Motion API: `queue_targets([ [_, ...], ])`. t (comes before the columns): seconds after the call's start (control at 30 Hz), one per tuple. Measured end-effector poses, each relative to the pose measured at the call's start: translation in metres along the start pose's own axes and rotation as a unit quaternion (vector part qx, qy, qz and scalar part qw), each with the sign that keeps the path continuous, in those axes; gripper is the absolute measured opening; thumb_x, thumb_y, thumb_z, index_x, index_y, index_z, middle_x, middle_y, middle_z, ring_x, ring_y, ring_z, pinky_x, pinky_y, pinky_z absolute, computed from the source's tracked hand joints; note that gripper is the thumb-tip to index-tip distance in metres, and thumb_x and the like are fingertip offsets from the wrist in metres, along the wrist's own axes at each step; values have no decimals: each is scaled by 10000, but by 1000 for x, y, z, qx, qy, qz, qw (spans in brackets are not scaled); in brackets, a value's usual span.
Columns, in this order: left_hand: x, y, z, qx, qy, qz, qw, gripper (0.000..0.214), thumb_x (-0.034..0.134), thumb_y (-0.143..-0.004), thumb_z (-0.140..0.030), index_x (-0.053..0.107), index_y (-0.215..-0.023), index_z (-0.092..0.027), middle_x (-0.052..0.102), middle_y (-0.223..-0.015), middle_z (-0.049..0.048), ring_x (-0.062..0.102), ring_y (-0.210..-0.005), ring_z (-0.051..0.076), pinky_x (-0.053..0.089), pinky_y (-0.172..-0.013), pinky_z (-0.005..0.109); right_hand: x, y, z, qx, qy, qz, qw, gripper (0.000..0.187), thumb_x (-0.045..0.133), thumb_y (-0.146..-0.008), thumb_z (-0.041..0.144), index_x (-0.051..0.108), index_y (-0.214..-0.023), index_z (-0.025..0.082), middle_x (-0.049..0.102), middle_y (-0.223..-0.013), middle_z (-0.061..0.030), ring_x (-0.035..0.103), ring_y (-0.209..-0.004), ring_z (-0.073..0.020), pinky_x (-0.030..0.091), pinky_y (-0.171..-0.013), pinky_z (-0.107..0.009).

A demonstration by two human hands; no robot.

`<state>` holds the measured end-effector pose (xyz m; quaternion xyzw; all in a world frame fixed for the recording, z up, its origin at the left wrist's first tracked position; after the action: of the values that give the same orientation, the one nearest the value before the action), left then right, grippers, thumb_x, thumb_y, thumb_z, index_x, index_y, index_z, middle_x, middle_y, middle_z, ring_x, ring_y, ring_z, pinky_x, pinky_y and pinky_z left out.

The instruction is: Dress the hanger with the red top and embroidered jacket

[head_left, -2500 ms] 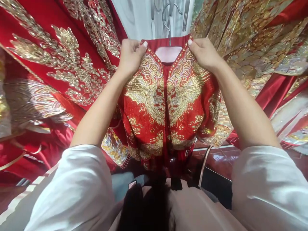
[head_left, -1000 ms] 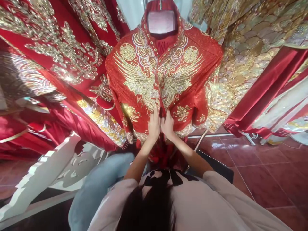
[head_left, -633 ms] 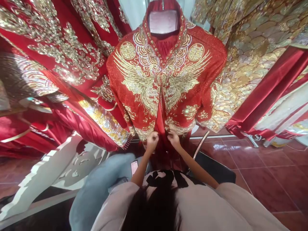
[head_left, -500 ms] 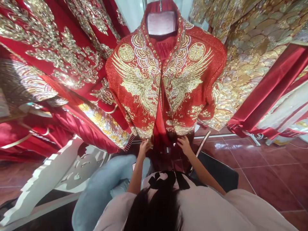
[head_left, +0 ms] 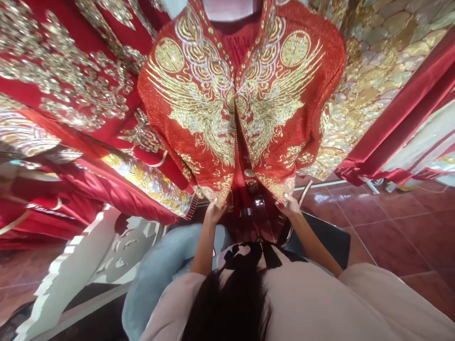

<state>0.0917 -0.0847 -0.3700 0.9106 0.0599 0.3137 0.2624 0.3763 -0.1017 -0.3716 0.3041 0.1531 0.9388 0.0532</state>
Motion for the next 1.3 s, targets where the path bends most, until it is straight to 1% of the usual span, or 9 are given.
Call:
queue_targets([
  [0.07,13,10,3,-23,-29,42,998,87,624,-726,-208,565,-686,-159,567,-564,-9,513,-484,106,423,-490,220,14,11,-6,28,12,4,1000,266,732,-479,289,609,-687,179,621,-594,4,569,-519,-129,486,-491,-254],
  [0.2,47,25,10,-51,-85,129,987,156,716,-577,-185,573,-550,-127,547,-516,23,516,-505,139,410,-512,266,60,29,-18,54,52,41,996,218,757,-489,209,620,-647,147,625,-592,-7,566,-534,-126,481,-531,-257],
  [0.3,63,32,13,-30,-100,143,984,159,760,-508,-171,618,-564,-126,576,-549,26,572,-609,173,443,-631,292,87,37,-19,49,42,34,997,201,728,-516,255,644,-672,161,619,-597,5,558,-531,-118,457,-514,-243],
  [0.4,71,37,12,3,-101,129,986,204,796,-510,-242,645,-609,-147,607,-594,17,613,-718,204,456,-753,325,100,41,-16,37,27,0,999,182,706,-512,253,644,-665,175,609,-597,14,539,-526,-109,413,-474,-220],
  [0.5,74,40,10,29,-91,104,990,285,826,-489,-313,658,-647,-147,650,-658,23,632,-743,205,470,-792,339,108,41,-14,30,16,-30,999,163,703,-516,251,596,-616,181,576,-570,29,499,-506,-92,377,-459,-217],
  [0.6,70,39,8,45,-78,71,993,357,836,-476,-348,664,-707,-137,664,-685,25,633,-680,188,487,-740,337,113,40,-16,21,-7,-51,998,231,741,-520,266,594,-677,182,574,-594,38,494,-510,-87,365,-460,-221],
  [0.8,67,36,6,59,-100,82,990,330,806,-535,-359,606,-673,-136,605,-602,-7,585,-564,137,479,-622,292,114,39,-23,-12,-36,-104,994,330,793,-484,238,591,-735,167,586,-622,38,498,-493,-83,348,-422,-214],
  [1.03,64,37,11,87,-83,52,991,360,797,-558,-322,626,-820,-145,674,-821,31,644,-824,194,494,-825,343,121,42,-23,-28,-55,-97,993,289,782,-490,227,602,-708,169,620,-636,24,537,-525,-94,413,-464,-217],
  [1.3,71,52,3,209,-103,9,972,425,768,-619,-298,618,-993,-162,672,-1027,63,626,-993,223,467,-936,349,122,46,-14,-53,-50,-82,994,285,790,-486,208,599,-695,174,613,-630,27,554,-569,-105,475,-565,-244],
])
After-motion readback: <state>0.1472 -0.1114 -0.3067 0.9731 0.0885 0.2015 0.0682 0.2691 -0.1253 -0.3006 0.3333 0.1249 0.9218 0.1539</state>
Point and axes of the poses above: each hand's wrist, its own y-axis away from the middle knuckle, its own x-axis out of the palm, z = x × y, the point moved 8 cm from there along -y, towards the middle knuckle
